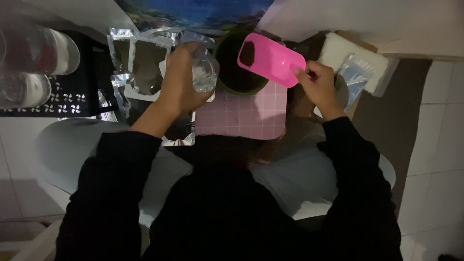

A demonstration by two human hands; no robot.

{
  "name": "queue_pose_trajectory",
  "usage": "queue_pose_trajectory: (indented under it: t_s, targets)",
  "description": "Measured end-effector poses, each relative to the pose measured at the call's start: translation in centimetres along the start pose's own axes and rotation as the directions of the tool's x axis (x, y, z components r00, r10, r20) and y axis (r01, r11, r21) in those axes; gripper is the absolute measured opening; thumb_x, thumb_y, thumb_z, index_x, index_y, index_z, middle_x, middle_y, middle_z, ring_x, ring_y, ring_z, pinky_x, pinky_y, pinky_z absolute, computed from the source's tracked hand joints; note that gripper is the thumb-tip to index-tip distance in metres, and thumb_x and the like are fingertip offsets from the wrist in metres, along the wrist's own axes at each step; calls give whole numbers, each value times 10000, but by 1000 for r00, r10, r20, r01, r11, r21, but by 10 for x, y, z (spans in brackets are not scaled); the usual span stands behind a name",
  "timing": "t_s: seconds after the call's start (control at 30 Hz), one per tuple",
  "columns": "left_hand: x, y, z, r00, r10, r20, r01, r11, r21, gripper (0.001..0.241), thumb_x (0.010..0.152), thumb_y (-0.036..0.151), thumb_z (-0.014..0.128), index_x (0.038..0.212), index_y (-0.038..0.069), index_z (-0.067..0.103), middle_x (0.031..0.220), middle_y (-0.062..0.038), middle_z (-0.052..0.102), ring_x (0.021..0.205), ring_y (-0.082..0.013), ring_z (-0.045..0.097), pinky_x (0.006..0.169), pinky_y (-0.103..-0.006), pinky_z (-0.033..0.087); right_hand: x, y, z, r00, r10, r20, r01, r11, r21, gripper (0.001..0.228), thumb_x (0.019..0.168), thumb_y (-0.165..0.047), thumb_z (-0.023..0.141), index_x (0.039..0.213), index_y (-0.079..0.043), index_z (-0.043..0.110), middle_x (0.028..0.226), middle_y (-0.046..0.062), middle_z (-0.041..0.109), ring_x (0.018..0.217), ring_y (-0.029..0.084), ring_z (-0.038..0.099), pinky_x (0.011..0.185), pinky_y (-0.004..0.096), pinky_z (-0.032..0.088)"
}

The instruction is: Filling small silver pouches with dark material using a pink plastic scoop

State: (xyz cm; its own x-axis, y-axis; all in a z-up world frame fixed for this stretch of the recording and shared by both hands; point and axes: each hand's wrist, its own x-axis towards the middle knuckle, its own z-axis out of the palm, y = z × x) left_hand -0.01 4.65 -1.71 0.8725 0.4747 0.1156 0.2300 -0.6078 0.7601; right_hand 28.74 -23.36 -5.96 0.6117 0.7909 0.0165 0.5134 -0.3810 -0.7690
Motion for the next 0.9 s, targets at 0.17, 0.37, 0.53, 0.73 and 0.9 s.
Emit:
queue_pose_trajectory:
  t_s: [0.17,0.37,0.53,0.73,0.9]
  targets:
    - [-4,-18,16,997,59,-58,-60,998,-23,846,744,235,848,1430,-63,451,1317,-255,548,1228,-430,532,1022,-483,418,-7,-7,-11,1000,-10,13,10,1000,-15,405,1071,-195,710,753,-158,462,750,-67,372,750,76,346,660,287,260]
    - [-2,7,4,996,75,-50,-76,997,-34,717,740,211,870,1347,-33,578,1261,-236,619,1175,-425,597,984,-479,462,-9,-65,-26,999,45,25,-45,999,-8,417,1093,-252,684,771,-150,439,768,-75,347,769,72,343,687,268,255]
    - [-5,-10,20,977,186,-102,-177,980,92,722,810,276,845,1394,32,498,1288,-197,579,1205,-418,559,1028,-490,363,2,-43,-34,991,-124,59,120,991,60,274,1092,-225,694,857,-116,605,785,-63,456,759,55,386,649,256,281]
    - [-6,3,14,990,78,-119,-76,997,21,855,783,338,904,1434,16,454,1313,-225,529,1198,-439,552,993,-514,435,7,-107,-42,958,-280,56,285,951,-117,511,1079,-395,693,757,-102,425,713,-33,325,709,115,301,659,298,248]
    - [-4,-9,25,969,156,-194,-155,988,17,911,736,368,959,1411,7,466,1357,-216,595,1225,-443,583,1035,-498,427,13,-129,-39,881,-448,149,472,822,-319,338,1069,-275,762,867,-59,598,771,76,580,694,243,529,684,401,365]
